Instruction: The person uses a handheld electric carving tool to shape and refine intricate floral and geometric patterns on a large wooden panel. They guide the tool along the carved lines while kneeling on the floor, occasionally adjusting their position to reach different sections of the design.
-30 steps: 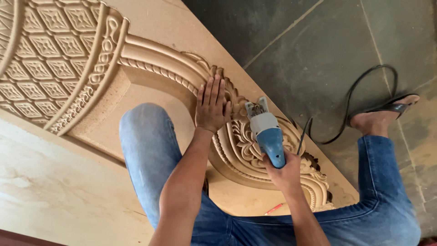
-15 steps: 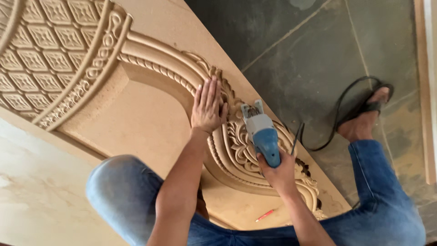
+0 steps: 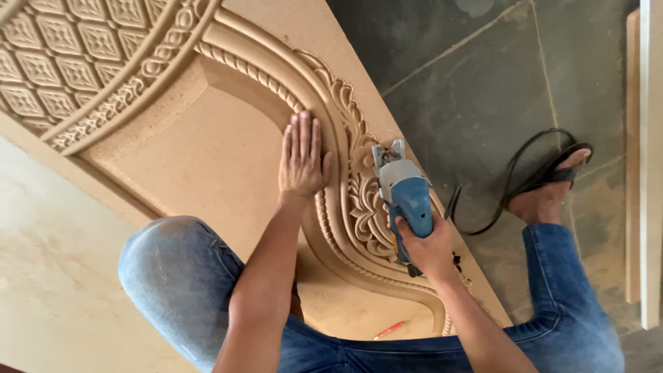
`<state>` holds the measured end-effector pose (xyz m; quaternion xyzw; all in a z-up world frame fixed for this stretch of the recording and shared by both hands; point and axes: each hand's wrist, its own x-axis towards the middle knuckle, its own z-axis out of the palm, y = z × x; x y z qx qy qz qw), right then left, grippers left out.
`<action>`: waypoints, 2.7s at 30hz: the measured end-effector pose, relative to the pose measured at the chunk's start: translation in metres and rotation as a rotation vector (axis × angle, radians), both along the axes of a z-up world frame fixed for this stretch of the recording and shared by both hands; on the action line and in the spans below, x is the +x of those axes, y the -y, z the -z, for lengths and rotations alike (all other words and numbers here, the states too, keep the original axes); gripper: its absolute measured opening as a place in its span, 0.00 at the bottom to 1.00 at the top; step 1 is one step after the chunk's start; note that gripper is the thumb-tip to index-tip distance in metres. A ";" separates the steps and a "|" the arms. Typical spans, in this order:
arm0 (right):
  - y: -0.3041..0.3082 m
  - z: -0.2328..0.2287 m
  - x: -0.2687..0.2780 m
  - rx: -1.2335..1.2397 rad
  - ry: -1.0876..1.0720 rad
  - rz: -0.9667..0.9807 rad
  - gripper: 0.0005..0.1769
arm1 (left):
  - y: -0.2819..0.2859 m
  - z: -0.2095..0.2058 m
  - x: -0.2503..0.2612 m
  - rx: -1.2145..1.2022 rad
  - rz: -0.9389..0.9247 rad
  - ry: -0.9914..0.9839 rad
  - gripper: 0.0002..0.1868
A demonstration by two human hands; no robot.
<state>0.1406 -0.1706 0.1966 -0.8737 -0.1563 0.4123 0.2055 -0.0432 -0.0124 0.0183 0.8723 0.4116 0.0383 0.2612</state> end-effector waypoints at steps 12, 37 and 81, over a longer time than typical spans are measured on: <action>-0.005 -0.010 -0.004 -0.126 -0.084 0.086 0.13 | 0.001 0.002 0.003 -0.033 -0.049 -0.038 0.41; -0.029 -0.028 0.018 -0.174 -0.071 -0.078 0.09 | 0.006 0.008 0.003 -0.065 -0.017 -0.142 0.42; -0.039 -0.021 0.070 -0.097 -0.008 -0.584 0.15 | 0.040 0.002 0.008 -0.082 -0.134 -0.043 0.41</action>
